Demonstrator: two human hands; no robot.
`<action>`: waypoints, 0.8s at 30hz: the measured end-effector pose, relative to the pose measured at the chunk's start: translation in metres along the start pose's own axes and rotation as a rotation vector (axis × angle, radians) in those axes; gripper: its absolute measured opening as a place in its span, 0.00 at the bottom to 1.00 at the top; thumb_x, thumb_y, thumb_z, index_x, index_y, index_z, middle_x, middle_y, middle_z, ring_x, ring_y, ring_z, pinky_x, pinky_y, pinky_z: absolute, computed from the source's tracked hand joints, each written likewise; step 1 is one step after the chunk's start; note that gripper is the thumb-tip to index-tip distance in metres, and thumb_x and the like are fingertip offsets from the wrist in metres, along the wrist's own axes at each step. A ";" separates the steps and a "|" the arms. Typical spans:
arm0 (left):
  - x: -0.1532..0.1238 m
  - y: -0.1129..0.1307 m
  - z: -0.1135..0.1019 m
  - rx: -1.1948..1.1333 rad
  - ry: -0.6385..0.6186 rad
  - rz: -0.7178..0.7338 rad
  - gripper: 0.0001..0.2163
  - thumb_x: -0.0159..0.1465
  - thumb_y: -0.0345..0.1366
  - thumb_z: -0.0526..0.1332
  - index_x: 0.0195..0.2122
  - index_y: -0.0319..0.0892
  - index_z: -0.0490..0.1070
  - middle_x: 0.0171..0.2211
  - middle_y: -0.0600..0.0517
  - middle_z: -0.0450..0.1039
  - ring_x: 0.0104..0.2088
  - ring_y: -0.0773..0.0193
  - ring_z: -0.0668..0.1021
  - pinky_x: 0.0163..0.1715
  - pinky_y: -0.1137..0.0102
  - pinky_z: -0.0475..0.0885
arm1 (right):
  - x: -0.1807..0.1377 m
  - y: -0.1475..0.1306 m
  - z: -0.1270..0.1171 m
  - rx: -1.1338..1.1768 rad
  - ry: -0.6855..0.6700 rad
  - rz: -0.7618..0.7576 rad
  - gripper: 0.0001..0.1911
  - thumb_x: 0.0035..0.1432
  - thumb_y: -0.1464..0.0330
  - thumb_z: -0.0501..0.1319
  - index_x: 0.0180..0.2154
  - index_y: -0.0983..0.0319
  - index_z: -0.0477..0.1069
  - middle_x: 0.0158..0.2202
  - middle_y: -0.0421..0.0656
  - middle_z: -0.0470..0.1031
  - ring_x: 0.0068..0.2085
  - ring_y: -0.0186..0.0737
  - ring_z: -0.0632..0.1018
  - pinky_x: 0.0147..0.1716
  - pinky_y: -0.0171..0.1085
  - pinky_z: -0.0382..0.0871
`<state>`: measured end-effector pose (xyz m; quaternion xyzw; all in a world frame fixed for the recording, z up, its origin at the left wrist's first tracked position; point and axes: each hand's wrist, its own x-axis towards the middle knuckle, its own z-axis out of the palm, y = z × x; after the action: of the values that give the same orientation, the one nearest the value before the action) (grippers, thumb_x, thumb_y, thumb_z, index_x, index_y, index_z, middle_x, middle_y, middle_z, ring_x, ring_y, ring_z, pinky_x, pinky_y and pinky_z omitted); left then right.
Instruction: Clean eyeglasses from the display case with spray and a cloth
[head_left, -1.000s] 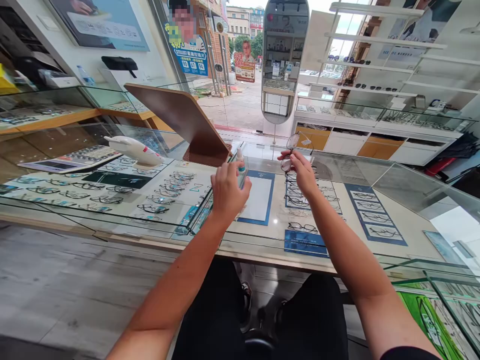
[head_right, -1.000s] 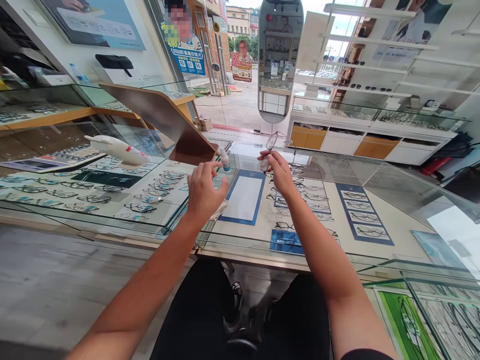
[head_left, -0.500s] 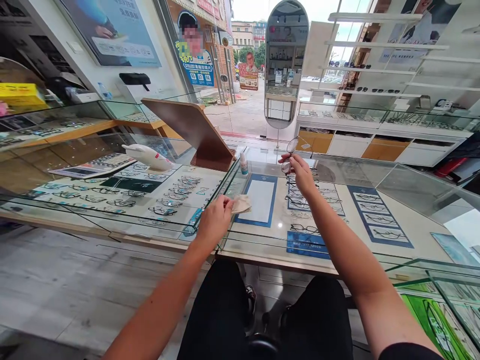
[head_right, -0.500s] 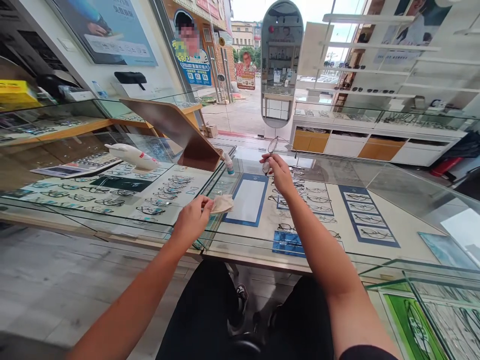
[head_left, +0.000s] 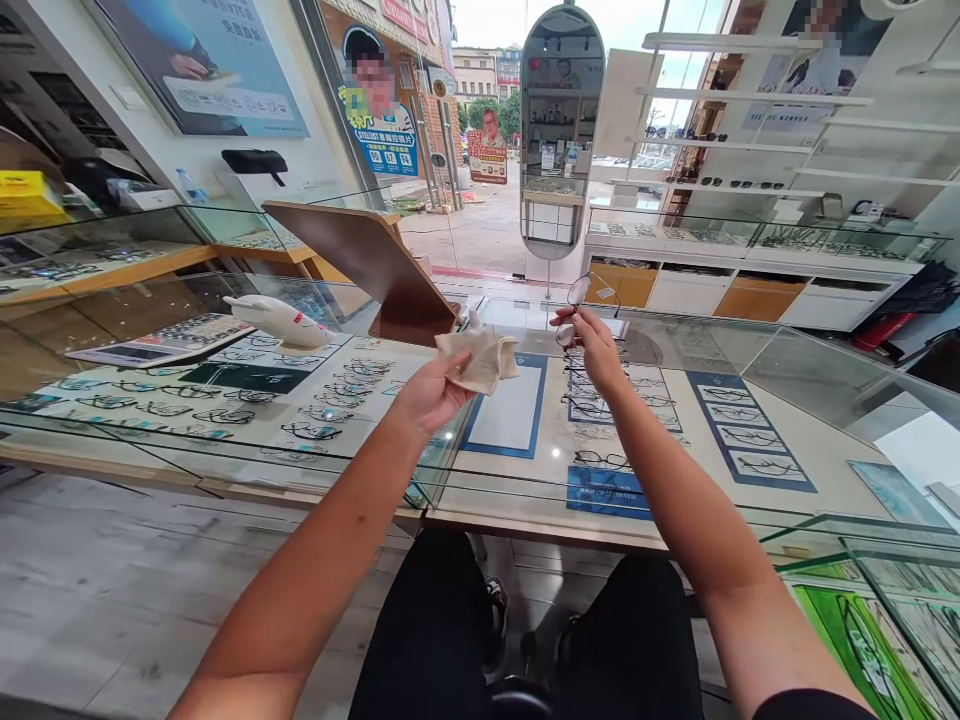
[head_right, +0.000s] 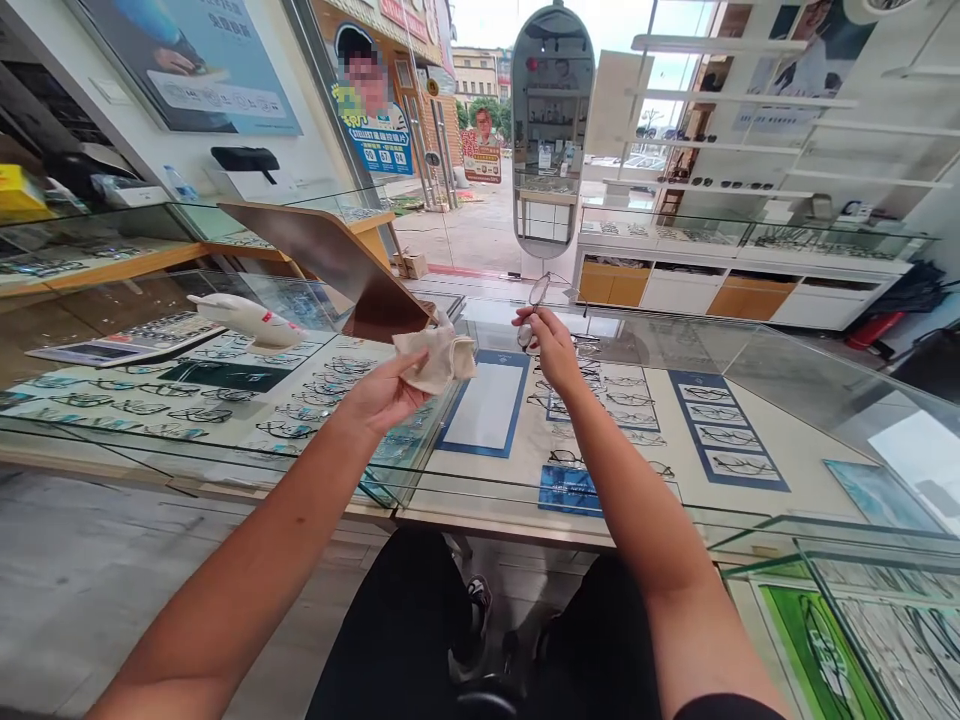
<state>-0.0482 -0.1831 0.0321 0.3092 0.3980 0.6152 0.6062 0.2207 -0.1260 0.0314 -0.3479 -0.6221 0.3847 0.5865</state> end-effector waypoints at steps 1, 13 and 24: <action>0.005 0.001 0.008 0.028 -0.011 0.069 0.10 0.65 0.33 0.75 0.47 0.40 0.83 0.48 0.44 0.88 0.47 0.56 0.88 0.43 0.68 0.85 | 0.000 -0.001 -0.001 0.001 0.005 0.000 0.23 0.68 0.45 0.62 0.50 0.55 0.79 0.50 0.46 0.88 0.41 0.41 0.79 0.40 0.40 0.72; 0.065 0.009 0.076 0.743 -0.026 0.699 0.19 0.74 0.49 0.67 0.29 0.43 0.72 0.26 0.55 0.66 0.31 0.63 0.68 0.32 0.69 0.61 | 0.000 -0.009 -0.005 -0.081 0.061 -0.082 0.23 0.71 0.45 0.59 0.49 0.54 0.79 0.50 0.47 0.87 0.48 0.46 0.81 0.44 0.43 0.74; 0.078 -0.019 0.067 0.487 0.028 0.512 0.16 0.69 0.52 0.69 0.38 0.44 0.72 0.36 0.53 0.75 0.38 0.62 0.77 0.39 0.70 0.71 | -0.018 -0.022 0.018 -0.082 -0.135 -0.090 0.24 0.72 0.44 0.61 0.41 0.56 0.84 0.42 0.45 0.87 0.46 0.48 0.82 0.54 0.47 0.76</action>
<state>0.0133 -0.0991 0.0404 0.5260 0.4509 0.6383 0.3355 0.2045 -0.1534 0.0422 -0.3168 -0.6906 0.3548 0.5449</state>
